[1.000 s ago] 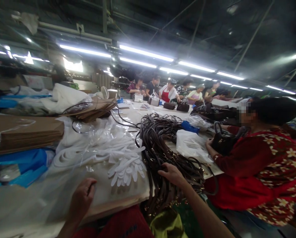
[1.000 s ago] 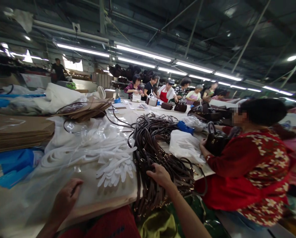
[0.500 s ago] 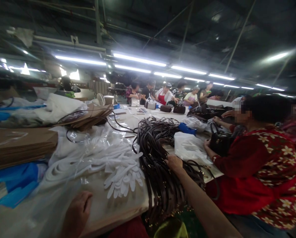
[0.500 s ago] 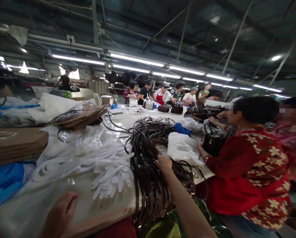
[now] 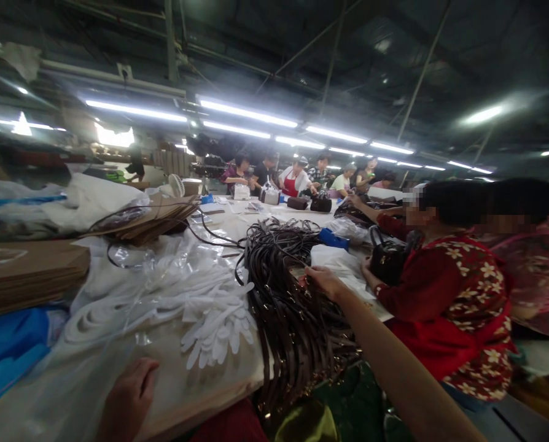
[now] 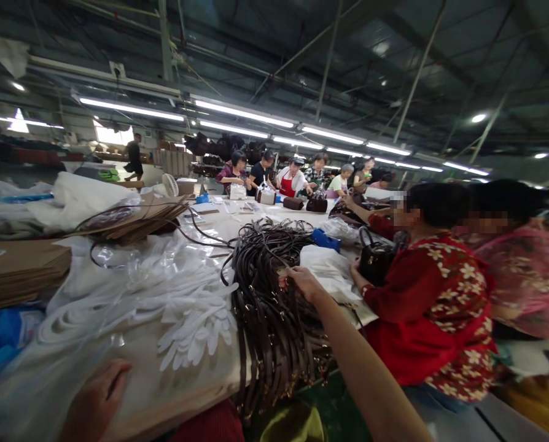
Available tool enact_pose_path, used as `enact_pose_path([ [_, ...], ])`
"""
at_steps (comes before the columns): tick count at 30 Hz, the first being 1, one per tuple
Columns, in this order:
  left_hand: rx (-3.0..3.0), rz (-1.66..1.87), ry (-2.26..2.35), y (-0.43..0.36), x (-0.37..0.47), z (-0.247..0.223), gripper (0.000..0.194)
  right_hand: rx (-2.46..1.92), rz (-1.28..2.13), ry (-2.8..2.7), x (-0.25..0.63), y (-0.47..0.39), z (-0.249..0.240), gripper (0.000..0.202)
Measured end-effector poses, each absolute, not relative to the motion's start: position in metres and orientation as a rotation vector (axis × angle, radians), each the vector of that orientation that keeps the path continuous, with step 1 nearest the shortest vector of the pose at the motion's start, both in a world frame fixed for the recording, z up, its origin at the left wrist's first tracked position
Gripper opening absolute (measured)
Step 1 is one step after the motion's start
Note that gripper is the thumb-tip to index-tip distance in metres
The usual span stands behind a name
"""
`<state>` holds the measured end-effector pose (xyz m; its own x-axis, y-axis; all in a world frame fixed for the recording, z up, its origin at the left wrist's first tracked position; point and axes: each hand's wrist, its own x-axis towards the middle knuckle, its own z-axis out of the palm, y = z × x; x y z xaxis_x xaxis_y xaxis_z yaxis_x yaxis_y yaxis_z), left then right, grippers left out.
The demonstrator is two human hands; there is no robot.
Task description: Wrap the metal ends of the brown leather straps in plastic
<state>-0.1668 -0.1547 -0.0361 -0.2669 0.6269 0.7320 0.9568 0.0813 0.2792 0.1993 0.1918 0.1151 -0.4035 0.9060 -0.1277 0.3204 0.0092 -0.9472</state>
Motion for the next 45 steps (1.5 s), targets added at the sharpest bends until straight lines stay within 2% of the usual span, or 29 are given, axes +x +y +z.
enact_pose_path([
  [3, -1.532, -1.126, -1.955, -0.155, -0.168, -0.037, 0.022, -1.114, 1.598, -1.607, 0.197, 0.173, 0.134, 0.034],
  [7, -1.457, -1.386, -2.033, -0.146, -0.141, -0.019, 0.023, -0.922, 1.773, -1.499, 0.190, 0.142, 0.150, 0.009],
  [8, -1.481, -1.479, -2.074, -0.142, -0.126, -0.010, 0.023, -0.877, 1.799, -1.480, 0.187, 0.134, 0.151, 0.009],
  [14, -1.976, -2.109, -2.278, -0.110, -0.011, 0.048, 0.028, -0.728, 1.818, -1.430, 0.167, 0.092, 0.147, 0.034],
  [16, -2.017, -2.343, -2.219, -0.100, 0.021, 0.057, 0.041, -0.739, 1.766, -1.435, 0.157, 0.080, 0.141, 0.036],
  [19, -1.953, -2.430, -2.194, -0.088, 0.055, 0.063, 0.072, -0.759, 1.712, -1.443, 0.142, 0.064, 0.130, 0.037],
  [20, -1.913, -2.440, -2.154, -0.085, 0.062, 0.063, 0.076, -0.757, 1.716, -1.443, 0.138, 0.058, 0.127, 0.037],
  [22, -1.804, -2.523, -2.036, -0.082, 0.069, 0.063, 0.067, -0.725, 1.770, -1.442, 0.132, 0.045, 0.121, 0.036],
  [26, -1.689, -3.121, -2.183, -0.094, 0.060, 0.058, 0.018, -0.591, 2.014, -1.448, 0.137, 0.018, 0.105, 0.053],
  [29, -1.770, -3.470, -2.254, -0.119, 0.048, 0.050, 0.018, -0.444, 2.304, -1.355, 0.148, -0.001, 0.079, 0.062],
  [32, -1.717, -3.741, -2.143, -0.141, 0.045, 0.035, 0.029, -0.429, 2.383, -1.298, 0.153, -0.014, 0.053, 0.052],
  [35, -1.746, -3.635, -2.152, -0.147, 0.048, 0.018, 0.036, -0.534, 2.237, -1.199, 0.152, -0.018, 0.046, 0.038],
  [38, -1.801, -3.303, -2.364, -0.146, 0.046, 0.007, 0.041, -0.574, 2.067, -1.014, 0.150, -0.016, 0.053, 0.049],
  [41, -1.936, -3.005, -2.443, -0.149, 0.039, 0.007, 0.046, -0.548, 2.259, -0.996, 0.147, -0.019, 0.053, 0.060],
  [43, -2.172, -2.861, -2.319, -0.155, 0.032, 0.011, 0.045, -0.504, 2.447, -1.069, 0.145, -0.023, 0.046, 0.047],
  [45, -2.404, -2.632, -2.284, -0.163, 0.020, 0.018, 0.041, -0.461, 2.476, -1.168, 0.148, -0.024, 0.038, 0.035],
])
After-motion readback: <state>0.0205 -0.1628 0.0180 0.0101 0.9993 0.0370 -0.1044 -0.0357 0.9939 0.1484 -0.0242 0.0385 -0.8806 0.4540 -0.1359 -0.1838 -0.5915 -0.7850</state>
